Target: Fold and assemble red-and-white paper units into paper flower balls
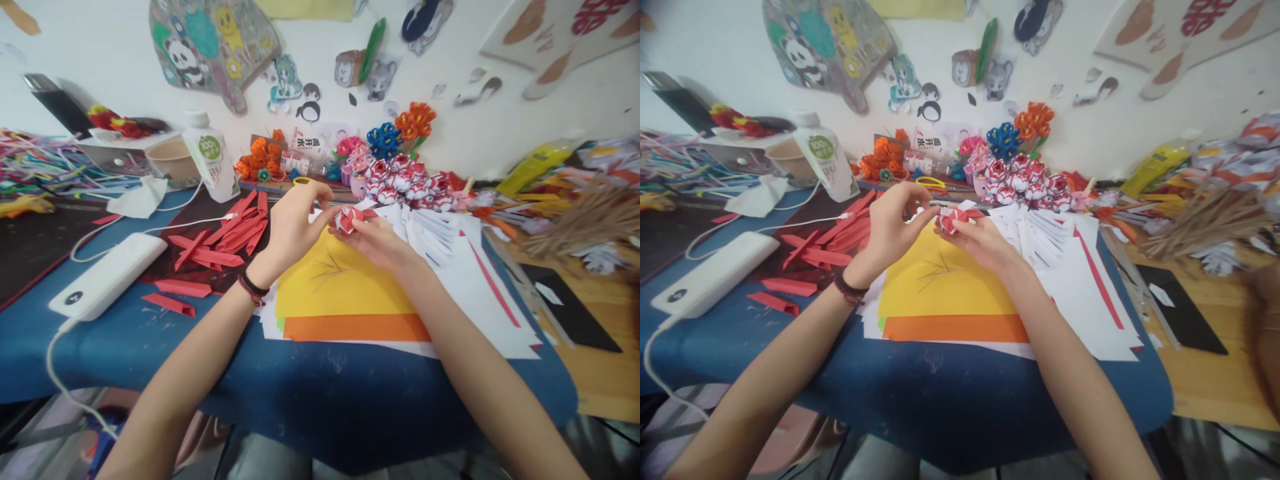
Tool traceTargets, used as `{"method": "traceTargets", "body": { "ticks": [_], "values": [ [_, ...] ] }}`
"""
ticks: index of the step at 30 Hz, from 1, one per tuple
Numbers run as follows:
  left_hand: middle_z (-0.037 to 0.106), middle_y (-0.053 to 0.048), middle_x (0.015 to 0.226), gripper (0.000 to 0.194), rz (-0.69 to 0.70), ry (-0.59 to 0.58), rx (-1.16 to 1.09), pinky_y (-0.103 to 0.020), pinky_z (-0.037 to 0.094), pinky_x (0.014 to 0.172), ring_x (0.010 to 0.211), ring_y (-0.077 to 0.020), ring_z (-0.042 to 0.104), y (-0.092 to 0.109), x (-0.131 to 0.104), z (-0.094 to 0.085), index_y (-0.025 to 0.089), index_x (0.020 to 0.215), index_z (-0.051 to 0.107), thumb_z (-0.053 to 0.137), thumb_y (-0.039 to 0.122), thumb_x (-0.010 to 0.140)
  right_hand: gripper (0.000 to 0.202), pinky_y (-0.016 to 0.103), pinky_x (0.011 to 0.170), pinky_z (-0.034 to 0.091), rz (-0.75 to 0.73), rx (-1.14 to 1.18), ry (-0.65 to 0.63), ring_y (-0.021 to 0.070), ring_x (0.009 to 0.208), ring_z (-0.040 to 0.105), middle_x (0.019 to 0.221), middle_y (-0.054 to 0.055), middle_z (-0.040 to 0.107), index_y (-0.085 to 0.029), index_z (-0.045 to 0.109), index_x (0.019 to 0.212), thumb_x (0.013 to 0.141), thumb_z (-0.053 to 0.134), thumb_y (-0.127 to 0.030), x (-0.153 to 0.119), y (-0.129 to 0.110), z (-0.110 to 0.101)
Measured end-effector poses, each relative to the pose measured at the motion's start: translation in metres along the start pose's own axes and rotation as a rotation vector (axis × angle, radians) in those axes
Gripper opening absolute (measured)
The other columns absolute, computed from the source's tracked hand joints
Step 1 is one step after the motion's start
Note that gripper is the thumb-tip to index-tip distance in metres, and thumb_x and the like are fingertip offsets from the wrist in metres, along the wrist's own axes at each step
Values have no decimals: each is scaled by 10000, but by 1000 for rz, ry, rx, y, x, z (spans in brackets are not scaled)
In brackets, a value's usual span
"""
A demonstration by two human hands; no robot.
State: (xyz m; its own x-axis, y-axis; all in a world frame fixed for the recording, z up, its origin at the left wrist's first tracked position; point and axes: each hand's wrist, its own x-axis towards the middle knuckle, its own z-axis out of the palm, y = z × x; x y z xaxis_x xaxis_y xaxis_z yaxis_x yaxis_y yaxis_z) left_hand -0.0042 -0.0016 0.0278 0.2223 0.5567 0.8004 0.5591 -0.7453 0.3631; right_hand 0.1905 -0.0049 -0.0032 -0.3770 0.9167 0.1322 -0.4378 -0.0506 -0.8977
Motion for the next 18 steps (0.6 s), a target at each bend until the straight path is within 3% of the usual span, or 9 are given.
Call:
{"method": "traceTargets", "body": {
  "ticks": [2,4,10,15,18],
  "values": [
    [703,-8,786,239,8,-32,96,-277,422,725,749,-141,606,8,-3,2,196,860,666,639,397,987,272,380,1131,519,-25,32,47,175,1077,715,1083,-15,775,-266,746,931,730,906,-356,2,1,1],
    [700,2,757,244,-73,-66,74,-267,412,692,695,-125,591,14,-5,6,197,848,670,625,391,989,327,386,1134,512,-43,50,85,175,1079,708,1082,-27,774,-281,738,955,693,925,-344,2,2,2],
    [689,-8,668,263,-510,-130,-413,-222,415,564,597,-99,587,20,2,10,173,759,682,726,404,877,550,425,1049,552,-126,17,173,189,1025,705,1053,-31,763,-317,687,1008,556,995,-374,1,3,1],
    [646,-15,618,470,-659,-327,-760,-217,278,423,466,-51,429,21,6,4,161,655,648,766,585,817,590,418,1023,559,-144,-40,182,197,1047,700,1082,-22,755,-332,670,1033,548,992,-427,1,1,1],
    [622,-5,624,480,-699,-335,-823,-228,229,413,462,-46,390,24,6,3,165,664,640,783,603,796,592,412,1031,557,-151,-50,159,195,1069,697,1112,-18,752,-329,670,1052,568,978,-476,1,-1,-1]
  ]
}}
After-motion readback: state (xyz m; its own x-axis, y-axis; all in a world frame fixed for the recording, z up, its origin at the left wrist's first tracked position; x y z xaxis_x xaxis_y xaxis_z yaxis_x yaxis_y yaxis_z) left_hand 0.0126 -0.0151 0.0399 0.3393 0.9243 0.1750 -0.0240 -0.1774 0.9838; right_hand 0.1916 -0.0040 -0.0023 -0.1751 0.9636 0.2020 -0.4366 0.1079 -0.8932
